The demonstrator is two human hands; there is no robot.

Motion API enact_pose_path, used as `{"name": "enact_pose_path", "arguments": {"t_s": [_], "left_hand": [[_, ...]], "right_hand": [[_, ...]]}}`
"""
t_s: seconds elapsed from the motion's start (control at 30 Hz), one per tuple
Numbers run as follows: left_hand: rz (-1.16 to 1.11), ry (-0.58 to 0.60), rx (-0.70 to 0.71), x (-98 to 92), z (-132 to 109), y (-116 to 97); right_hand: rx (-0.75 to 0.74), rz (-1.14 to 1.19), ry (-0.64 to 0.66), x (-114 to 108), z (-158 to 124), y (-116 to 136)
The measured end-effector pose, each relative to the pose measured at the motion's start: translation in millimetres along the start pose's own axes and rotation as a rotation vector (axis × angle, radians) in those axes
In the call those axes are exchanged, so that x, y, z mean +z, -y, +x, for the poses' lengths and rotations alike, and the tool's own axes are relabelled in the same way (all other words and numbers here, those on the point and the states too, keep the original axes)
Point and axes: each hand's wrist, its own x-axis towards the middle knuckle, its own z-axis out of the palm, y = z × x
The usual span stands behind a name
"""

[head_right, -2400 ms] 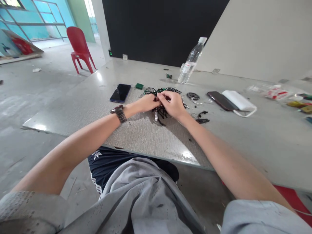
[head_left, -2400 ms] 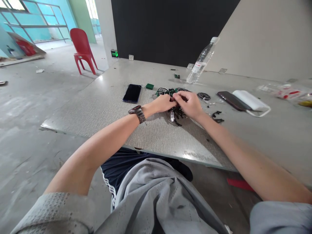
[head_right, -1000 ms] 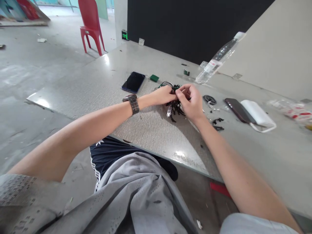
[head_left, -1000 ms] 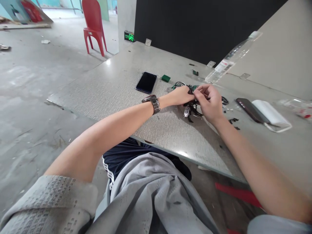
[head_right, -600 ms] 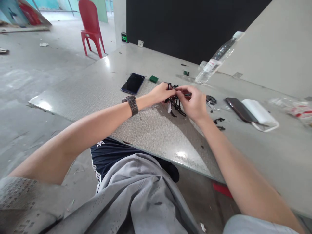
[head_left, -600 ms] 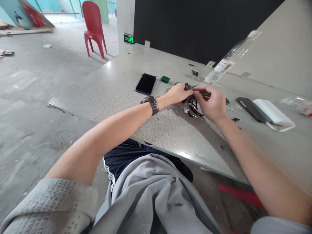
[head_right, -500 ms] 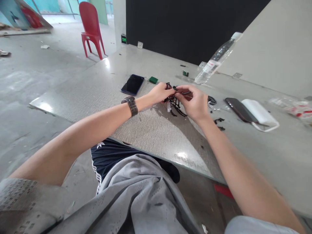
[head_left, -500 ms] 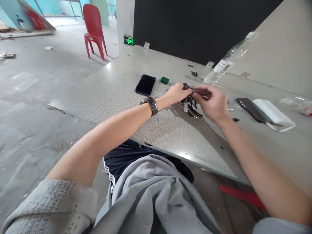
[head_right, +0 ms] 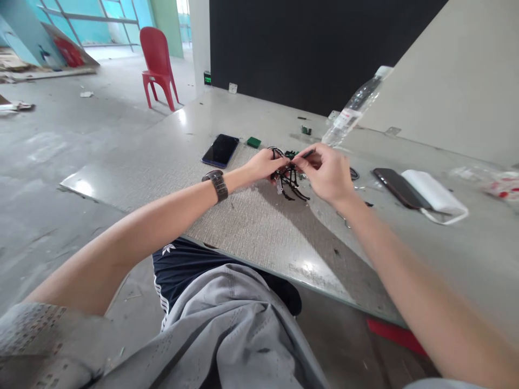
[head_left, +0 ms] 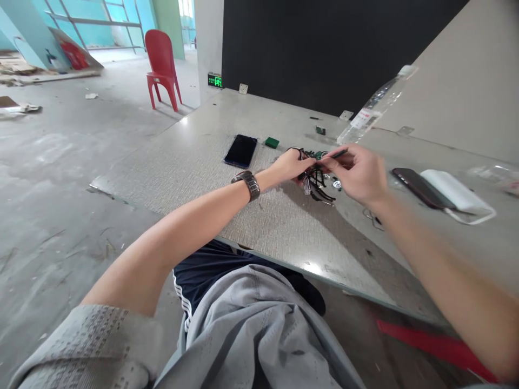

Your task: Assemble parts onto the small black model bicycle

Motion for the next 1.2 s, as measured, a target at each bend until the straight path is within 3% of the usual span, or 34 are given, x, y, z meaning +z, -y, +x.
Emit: {"name": "enact_pose_path", "arguments": {"t_s": [0.17, 0.3, 0.57, 0.77, 0.97, 1.2], "left_hand": [[-0.064, 0.016, 0.003, -4.4, -7, -9], [-0.162, 0.165, -0.028, -8.2, -6, -7], [-0.081, 0.432, -0.117, -30.9, -3, -6], [0.048, 0.558, -0.153, -57.3, -3, -9], [0.155, 0.697, -0.153, -67.3, -2, -7], [0.124, 0.698, -0.232, -70.5, -1, -9]], "right_hand": [[-0.001, 0.043, -0.021, -3, -2, 1], [-0.015, 0.072, -0.058, -1, -14, -3], [-0.014, 0.323, -0.086, -3, -23, 9], [-0.024, 0.389, 0.001, 1, -31, 19], [-0.021, 0.367, 0.105, 13, -43, 32], [-0.016, 0.323, 0.156, 22, -45, 33]]}}
